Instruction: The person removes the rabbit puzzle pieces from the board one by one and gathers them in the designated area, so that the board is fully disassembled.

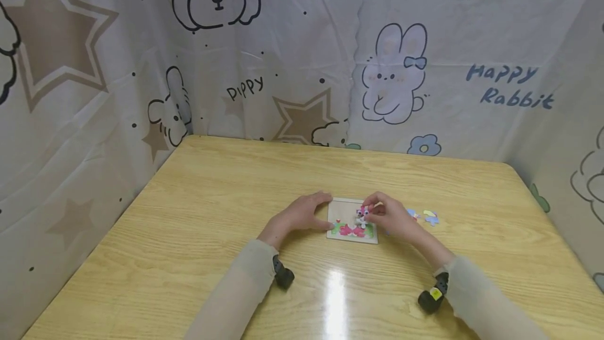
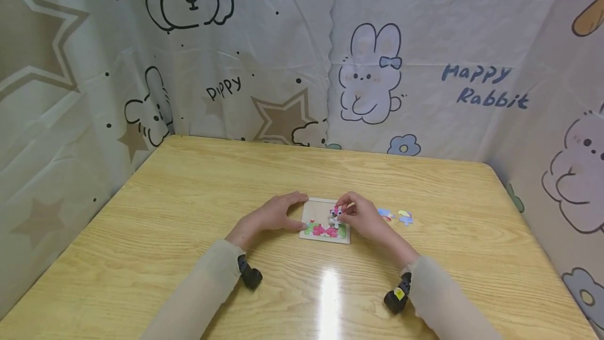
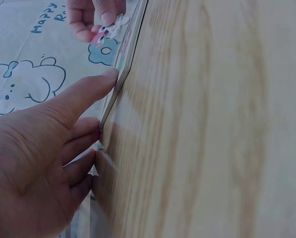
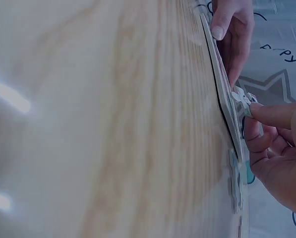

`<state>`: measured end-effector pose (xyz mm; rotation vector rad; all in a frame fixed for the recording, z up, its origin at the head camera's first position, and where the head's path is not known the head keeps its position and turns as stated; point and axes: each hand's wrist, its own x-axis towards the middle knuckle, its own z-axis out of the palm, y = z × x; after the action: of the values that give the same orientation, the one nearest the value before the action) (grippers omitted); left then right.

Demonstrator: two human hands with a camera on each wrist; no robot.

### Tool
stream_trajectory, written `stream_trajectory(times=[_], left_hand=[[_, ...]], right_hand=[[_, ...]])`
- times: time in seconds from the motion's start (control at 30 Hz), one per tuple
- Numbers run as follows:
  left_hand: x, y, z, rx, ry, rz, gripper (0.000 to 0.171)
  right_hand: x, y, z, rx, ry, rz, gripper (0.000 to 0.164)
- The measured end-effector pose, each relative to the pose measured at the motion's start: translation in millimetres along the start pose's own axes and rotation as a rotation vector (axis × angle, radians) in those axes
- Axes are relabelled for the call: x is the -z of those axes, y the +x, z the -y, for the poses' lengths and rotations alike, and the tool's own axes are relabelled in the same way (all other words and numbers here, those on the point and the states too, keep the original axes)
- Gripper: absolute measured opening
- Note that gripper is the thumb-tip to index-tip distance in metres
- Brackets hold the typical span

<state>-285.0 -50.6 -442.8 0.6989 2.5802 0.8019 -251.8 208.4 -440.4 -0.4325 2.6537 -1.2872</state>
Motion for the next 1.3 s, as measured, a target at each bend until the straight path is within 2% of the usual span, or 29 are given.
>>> stream_trajectory(times=[0.57,0.87,1.3], left_hand=[[0.5,-2.1,-1.2,-0.002,-0.022,-0.006,0.075],[0.6,-1.6,-0.7,-0.01,-0.02,-0.005,0.076],[-1.5,0.6,1.8,-0.013,-0.013,-0.01,0.076]], right_hand=[[22,-21,-24,-0.028,0.058,-0.023,0.025],[34,-36,-32,-0.043,-0.001,-0.067,0.027],[49,-58,-44,-0.068,0.001,-0.079,0.028]])
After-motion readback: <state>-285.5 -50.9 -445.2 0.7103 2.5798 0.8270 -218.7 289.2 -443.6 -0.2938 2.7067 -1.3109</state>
